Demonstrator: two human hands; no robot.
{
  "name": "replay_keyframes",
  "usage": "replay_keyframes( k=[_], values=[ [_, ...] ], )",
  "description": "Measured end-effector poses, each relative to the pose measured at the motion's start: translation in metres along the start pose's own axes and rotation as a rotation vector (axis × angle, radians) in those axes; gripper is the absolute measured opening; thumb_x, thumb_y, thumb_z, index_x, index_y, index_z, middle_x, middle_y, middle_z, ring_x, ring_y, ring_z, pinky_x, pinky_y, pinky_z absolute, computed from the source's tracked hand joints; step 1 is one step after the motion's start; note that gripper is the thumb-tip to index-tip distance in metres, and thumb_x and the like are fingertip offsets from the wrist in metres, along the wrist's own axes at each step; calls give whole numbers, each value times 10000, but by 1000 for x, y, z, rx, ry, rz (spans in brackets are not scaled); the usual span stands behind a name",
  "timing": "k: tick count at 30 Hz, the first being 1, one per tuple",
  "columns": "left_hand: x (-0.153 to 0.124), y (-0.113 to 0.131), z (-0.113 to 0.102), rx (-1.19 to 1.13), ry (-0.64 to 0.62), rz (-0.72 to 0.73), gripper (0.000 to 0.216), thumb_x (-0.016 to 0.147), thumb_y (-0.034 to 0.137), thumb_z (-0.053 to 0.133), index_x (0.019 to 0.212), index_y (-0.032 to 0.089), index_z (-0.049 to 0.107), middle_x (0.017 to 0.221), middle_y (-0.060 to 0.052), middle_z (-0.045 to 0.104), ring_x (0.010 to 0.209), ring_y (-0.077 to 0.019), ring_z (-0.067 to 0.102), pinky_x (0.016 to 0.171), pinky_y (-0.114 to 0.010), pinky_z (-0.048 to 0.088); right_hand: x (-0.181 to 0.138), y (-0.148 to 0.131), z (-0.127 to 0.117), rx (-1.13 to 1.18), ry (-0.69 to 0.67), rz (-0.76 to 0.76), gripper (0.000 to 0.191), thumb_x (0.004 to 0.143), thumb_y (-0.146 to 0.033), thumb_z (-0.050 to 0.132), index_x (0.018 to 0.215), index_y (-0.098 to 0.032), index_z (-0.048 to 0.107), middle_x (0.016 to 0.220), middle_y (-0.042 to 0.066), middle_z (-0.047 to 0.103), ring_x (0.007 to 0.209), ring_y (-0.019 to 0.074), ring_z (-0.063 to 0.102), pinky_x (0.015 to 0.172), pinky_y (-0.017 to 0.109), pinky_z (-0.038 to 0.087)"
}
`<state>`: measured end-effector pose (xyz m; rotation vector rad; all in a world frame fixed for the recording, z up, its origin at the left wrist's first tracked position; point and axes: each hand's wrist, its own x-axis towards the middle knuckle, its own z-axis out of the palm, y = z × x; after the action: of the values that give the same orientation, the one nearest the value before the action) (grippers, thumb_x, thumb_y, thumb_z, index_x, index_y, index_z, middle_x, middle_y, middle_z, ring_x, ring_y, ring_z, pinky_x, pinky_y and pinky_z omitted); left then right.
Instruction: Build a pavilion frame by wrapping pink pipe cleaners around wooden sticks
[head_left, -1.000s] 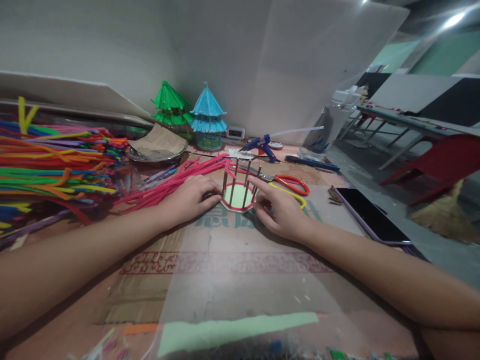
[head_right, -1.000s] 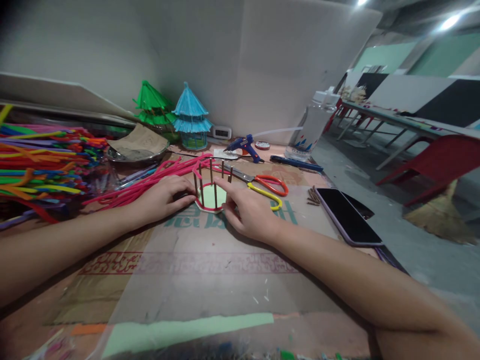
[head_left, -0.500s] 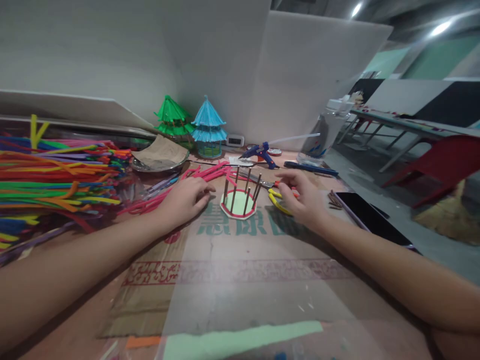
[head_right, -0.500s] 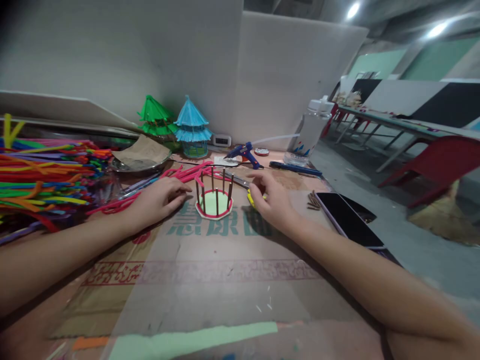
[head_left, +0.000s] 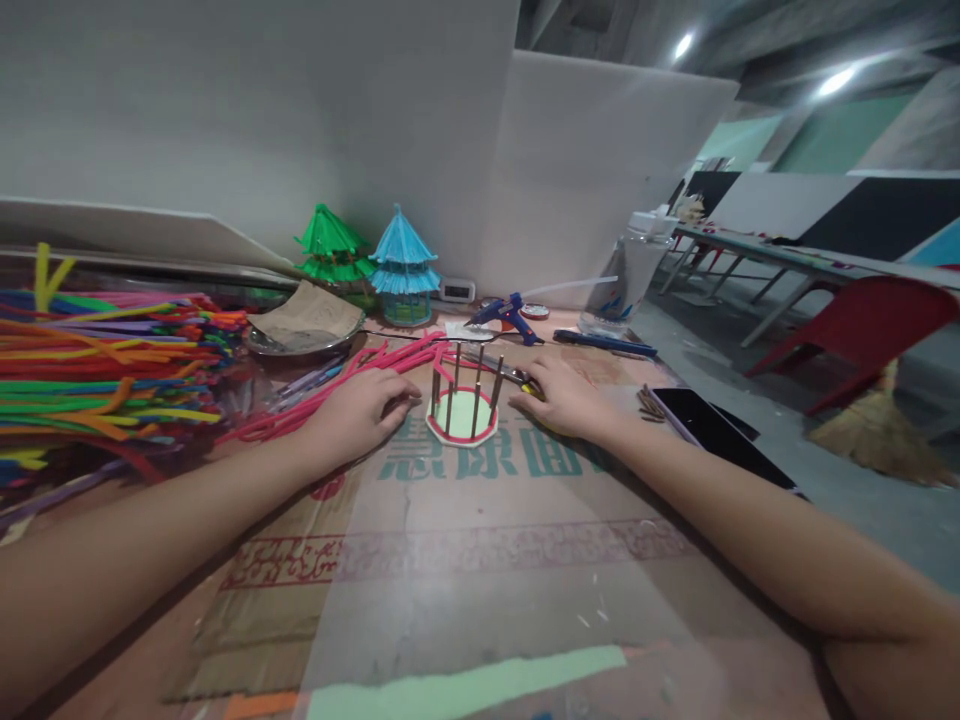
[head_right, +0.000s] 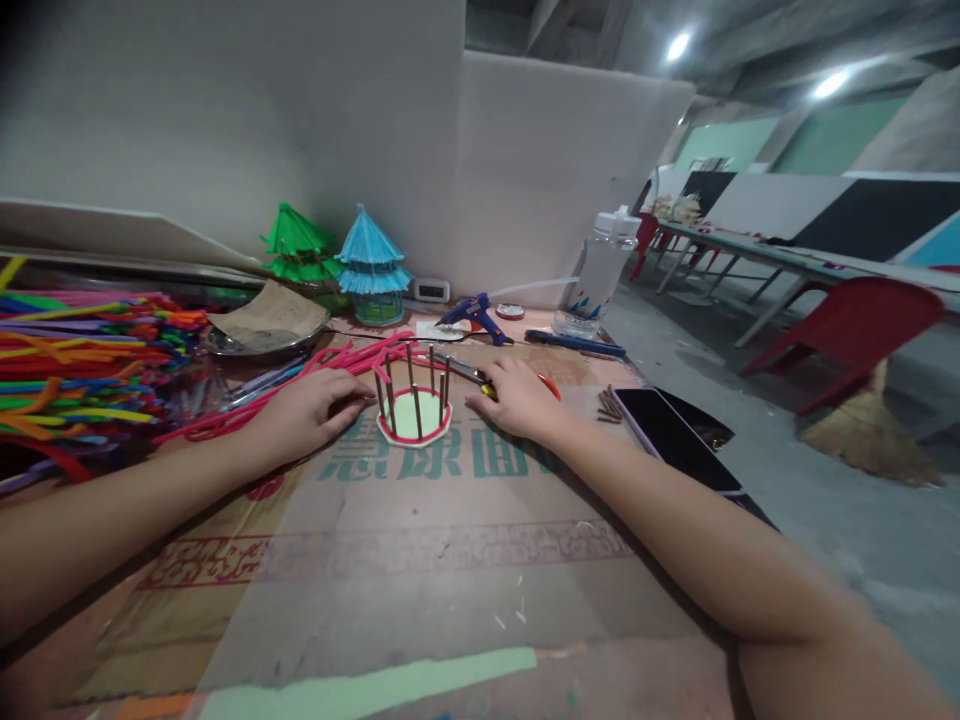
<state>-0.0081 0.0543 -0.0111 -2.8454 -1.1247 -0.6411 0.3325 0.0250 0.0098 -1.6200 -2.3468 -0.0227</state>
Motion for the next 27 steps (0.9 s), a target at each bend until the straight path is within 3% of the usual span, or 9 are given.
replay_keyframes(
  k=[5, 7, 10, 13, 15, 18, 22, 27],
  values=[
    [28, -5, -12, 89, -81, 38, 277, 1004, 323, 512, 977, 216, 766, 888, -58, 755, 798, -216, 676, 752, -311, 503, 14, 8, 2, -20, -31, 19, 419, 1056, -175, 437, 1349, -93, 725, 1296, 232, 706, 1245, 342, 609, 1066, 459, 465],
    [50, -11, -15, 151, -65, 42, 280, 999, 334, 527, 1087, 218, 766, 1018, -77, 761, 897, -228, 682, 816, -314, 504, 13, 12, 1, -13, -48, 0, 474, 1011, -107, 448, 1417, -124, 691, 1381, 203, 690, 1297, 312, 601, 1094, 422, 458],
    [83, -19, -10, 257, -58, 40, 294, 979, 345, 548, 1064, 181, 776, 1098, -145, 732, 962, -274, 672, 813, -351, 495, 4, 17, -4, -10, -82, -40, 495, 1007, -164, 520, 1488, -148, 638, 1441, 173, 671, 1314, 286, 612, 1115, 385, 461],
    [104, -22, 1, 321, -87, 58, 221, 915, 327, 613, 892, 186, 782, 995, -139, 738, 901, -279, 660, 770, -364, 473, -4, 18, -11, -42, -117, -68, 527, 1026, -257, 573, 1542, -152, 588, 1461, 170, 655, 1321, 287, 617, 1121, 378, 465],
    [108, -20, 7, 341, -96, 76, 221, 906, 329, 617, 823, 192, 770, 945, -130, 743, 902, -275, 661, 783, -366, 469, -7, 17, -15, -83, -128, -62, 505, 1042, -305, 580, 1515, -134, 610, 1477, 191, 634, 1325, 302, 611, 1122, 387, 464],
    [104, -15, 7, 353, -84, 76, 259, 929, 349, 587, 909, 181, 783, 930, -137, 762, 908, -284, 681, 803, -378, 471, -8, 10, -20, -166, -144, -16, 442, 1055, -373, 574, 1360, -80, 705, 1372, 250, 660, 1246, 362, 637, 1070, 438, 482],
    [95, -20, -14, 372, -30, 5, 306, 945, 343, 555, 1016, 146, 778, 982, -183, 783, 944, -334, 710, 819, -408, 466, -9, 0, -21, -243, -167, 79, 426, 1080, -333, 496, 1317, -42, 698, 1243, 281, 691, 1134, 392, 679, 954, 444, 494],
    [89, -24, -64, 377, 88, -215, 354, 1030, 329, 441, 1070, 178, 759, 917, -151, 784, 834, -319, 713, 726, -375, 414, -10, 2, -21, -252, -166, 138, 385, 1074, -317, 511, 1359, -119, 677, 1240, 214, 712, 1098, 329, 700, 877, 365, 481]
  ],
)
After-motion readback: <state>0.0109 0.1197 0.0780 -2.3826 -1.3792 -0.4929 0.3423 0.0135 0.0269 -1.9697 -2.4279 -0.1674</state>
